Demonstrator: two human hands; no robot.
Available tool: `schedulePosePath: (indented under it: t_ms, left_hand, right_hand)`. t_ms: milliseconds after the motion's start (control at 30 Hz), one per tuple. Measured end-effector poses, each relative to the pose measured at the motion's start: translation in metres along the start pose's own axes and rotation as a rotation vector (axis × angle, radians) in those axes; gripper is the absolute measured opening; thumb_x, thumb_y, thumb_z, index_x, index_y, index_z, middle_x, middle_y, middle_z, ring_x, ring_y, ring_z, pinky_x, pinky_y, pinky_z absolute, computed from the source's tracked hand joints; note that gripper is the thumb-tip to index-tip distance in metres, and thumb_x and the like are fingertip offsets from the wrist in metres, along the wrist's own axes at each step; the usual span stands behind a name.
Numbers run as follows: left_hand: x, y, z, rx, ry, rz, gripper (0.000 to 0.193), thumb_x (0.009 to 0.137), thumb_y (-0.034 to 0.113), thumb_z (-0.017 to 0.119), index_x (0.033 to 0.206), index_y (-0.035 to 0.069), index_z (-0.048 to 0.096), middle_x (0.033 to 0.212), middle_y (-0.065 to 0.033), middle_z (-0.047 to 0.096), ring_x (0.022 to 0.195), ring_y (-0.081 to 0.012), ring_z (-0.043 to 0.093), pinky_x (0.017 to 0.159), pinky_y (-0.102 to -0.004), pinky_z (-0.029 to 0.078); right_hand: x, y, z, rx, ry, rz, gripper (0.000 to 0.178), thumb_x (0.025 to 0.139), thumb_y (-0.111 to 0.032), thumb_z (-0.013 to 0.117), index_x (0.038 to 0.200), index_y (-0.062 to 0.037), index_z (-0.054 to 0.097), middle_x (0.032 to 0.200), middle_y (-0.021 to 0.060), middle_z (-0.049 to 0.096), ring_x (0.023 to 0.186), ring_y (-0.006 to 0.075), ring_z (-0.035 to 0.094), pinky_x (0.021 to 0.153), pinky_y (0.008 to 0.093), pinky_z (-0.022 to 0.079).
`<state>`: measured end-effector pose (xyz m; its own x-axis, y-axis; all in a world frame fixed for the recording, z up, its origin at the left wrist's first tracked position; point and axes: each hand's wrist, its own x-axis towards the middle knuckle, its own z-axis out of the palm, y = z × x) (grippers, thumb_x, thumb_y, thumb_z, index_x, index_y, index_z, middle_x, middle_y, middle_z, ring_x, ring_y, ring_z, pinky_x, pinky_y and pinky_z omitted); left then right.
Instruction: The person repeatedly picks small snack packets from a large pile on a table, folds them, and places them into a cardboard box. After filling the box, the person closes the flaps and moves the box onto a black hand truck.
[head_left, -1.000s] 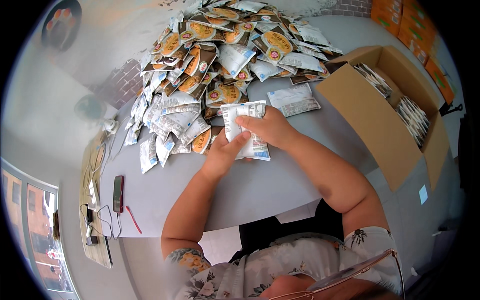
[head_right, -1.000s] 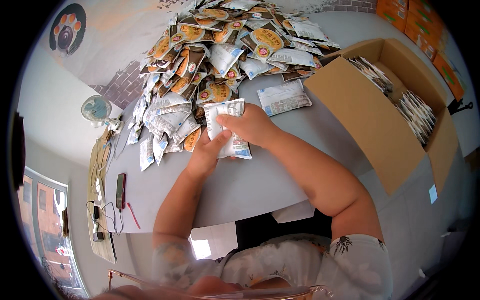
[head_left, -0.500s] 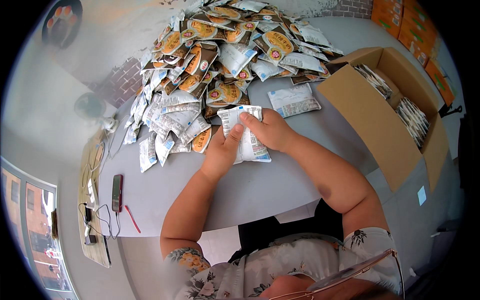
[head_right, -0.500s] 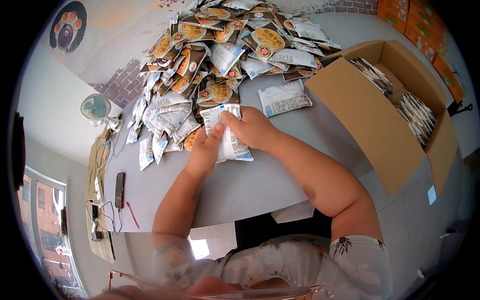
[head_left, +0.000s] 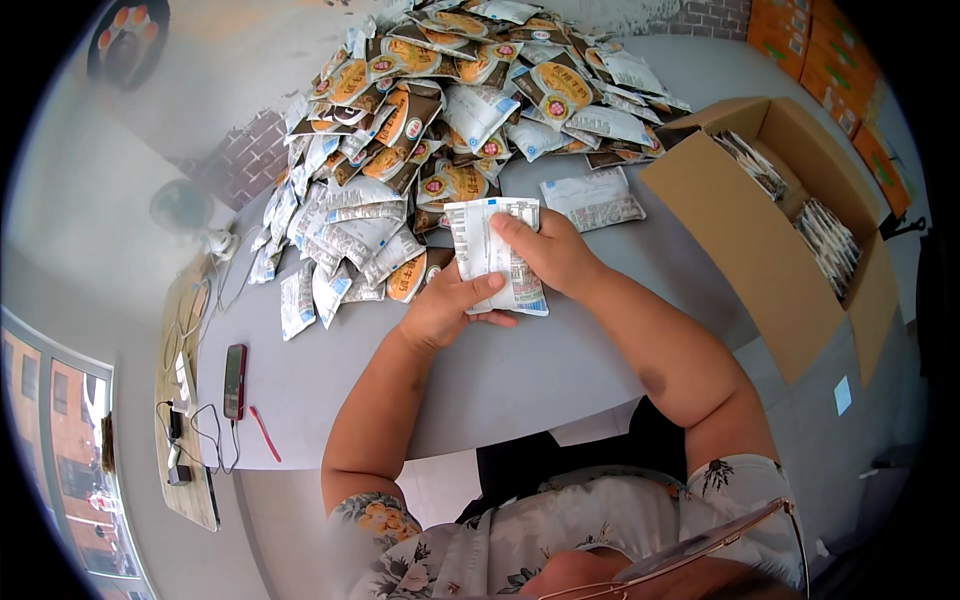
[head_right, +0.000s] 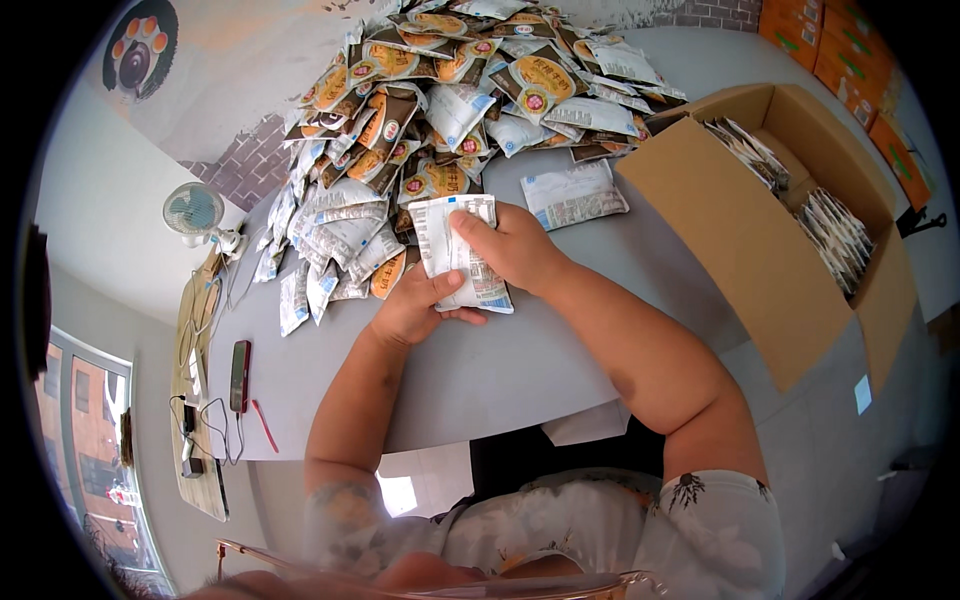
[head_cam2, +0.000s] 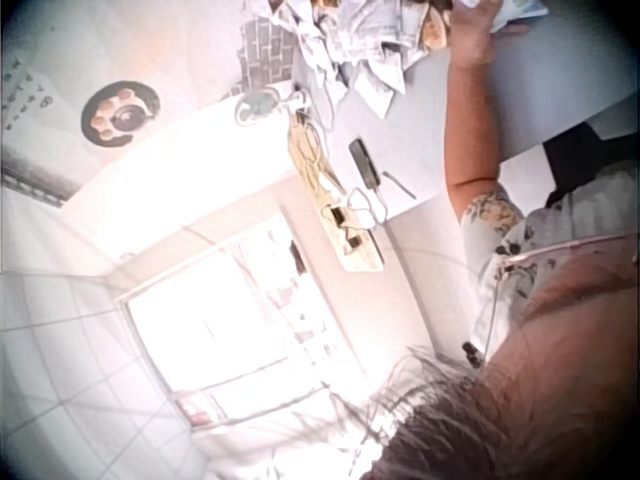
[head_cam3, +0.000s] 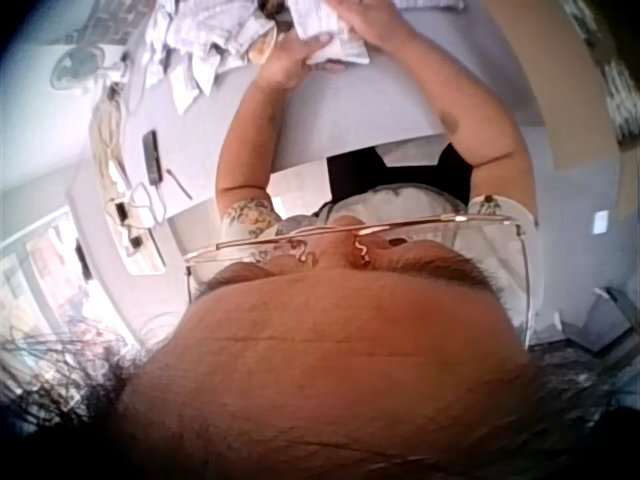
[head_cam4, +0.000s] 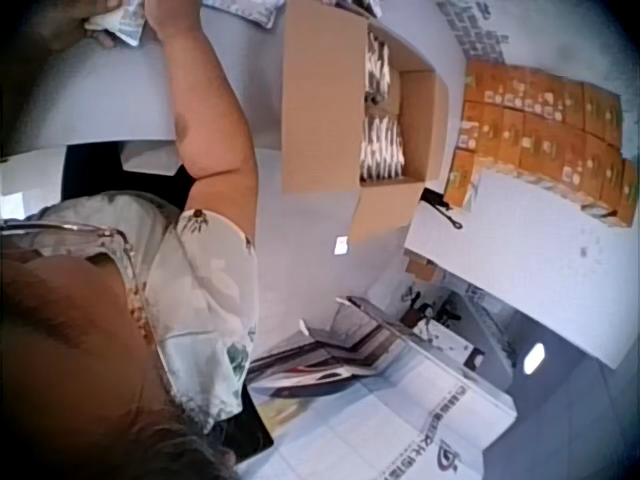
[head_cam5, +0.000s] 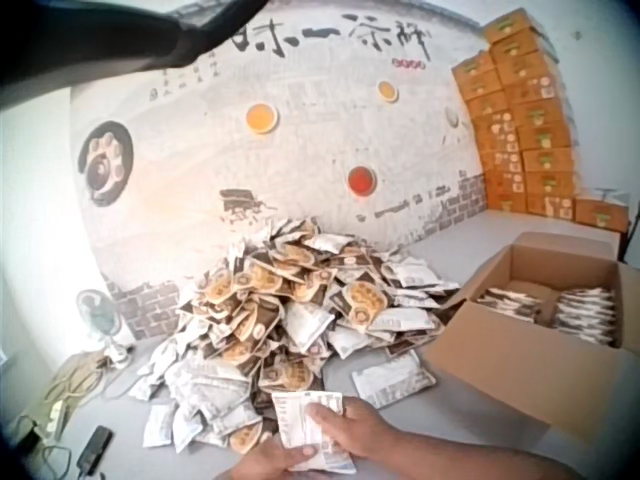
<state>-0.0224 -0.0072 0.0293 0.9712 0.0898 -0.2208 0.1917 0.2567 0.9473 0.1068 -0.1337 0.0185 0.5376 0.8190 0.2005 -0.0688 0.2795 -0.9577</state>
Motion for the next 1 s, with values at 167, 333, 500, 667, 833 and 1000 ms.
schedulePosePath:
  t_ms: [167,333,500,667,833,1000]
  left_hand:
    - [0.002,-0.002,-0.006,0.038,0.047,-0.011,0.038,0.090,0.021,0.065,0.123,0.007,0.053,0.111,-0.0069,0.063,0.098,-0.0202,0.063,0.073,-0.0365,0.058]
    - [0.003,-0.004,0.006,0.104,0.144,0.073,0.033,0.092,0.020,0.062,0.121,0.007,0.054,0.110,-0.0058,0.063,0.097,-0.0181,0.063,0.072,-0.0361,0.058]
    - [0.005,-0.005,0.002,0.022,0.134,0.005,0.034,0.091,0.018,0.063,0.120,0.004,0.054,0.108,-0.0072,0.064,0.095,-0.0194,0.064,0.072,-0.0364,0.058]
    - [0.003,-0.003,-0.011,-0.018,0.011,0.020,0.036,0.088,0.016,0.065,0.119,0.003,0.055,0.108,-0.0094,0.064,0.096,-0.0208,0.064,0.074,-0.0373,0.057]
    - [0.003,-0.001,-0.015,-0.036,-0.038,0.003,0.038,0.090,0.020,0.062,0.122,0.003,0.052,0.108,-0.0094,0.064,0.096,-0.0215,0.064,0.075,-0.0374,0.057]
    - [0.005,-0.002,-0.009,0.024,0.023,-0.009,0.040,0.092,0.023,0.060,0.125,0.003,0.049,0.110,-0.0094,0.062,0.097,-0.0214,0.063,0.076,-0.0375,0.057]
  right_hand:
    - [0.002,-0.008,-0.007,-0.190,-0.161,0.024,0.028,0.086,-0.021,0.065,0.106,-0.0024,0.065,0.096,0.0079,0.069,0.086,0.0137,0.063,0.076,0.0300,0.051]
    - [0.001,-0.008,-0.004,-0.284,-0.105,-0.023,0.025,0.084,-0.014,0.067,0.107,-0.0025,0.065,0.096,0.0047,0.068,0.085,0.0116,0.061,0.076,0.0288,0.050]
    - [0.005,-0.005,-0.008,-0.232,-0.118,0.079,0.027,0.085,-0.013,0.066,0.109,-0.0022,0.064,0.099,0.0053,0.068,0.088,0.0117,0.061,0.078,0.0295,0.051]
    - [0.006,0.002,-0.009,-0.059,-0.151,0.061,0.029,0.084,-0.019,0.069,0.108,-0.0022,0.065,0.100,0.0065,0.068,0.089,0.0137,0.063,0.078,0.0302,0.051]
    - [0.004,-0.002,-0.008,0.072,-0.137,0.123,0.029,0.088,-0.021,0.064,0.109,-0.0021,0.064,0.101,0.0073,0.068,0.089,0.0134,0.063,0.077,0.0303,0.052]
    - [0.004,0.002,-0.004,-0.125,-0.061,0.059,0.028,0.092,-0.021,0.060,0.113,-0.0027,0.063,0.103,0.0058,0.067,0.092,0.0122,0.062,0.079,0.0293,0.051]
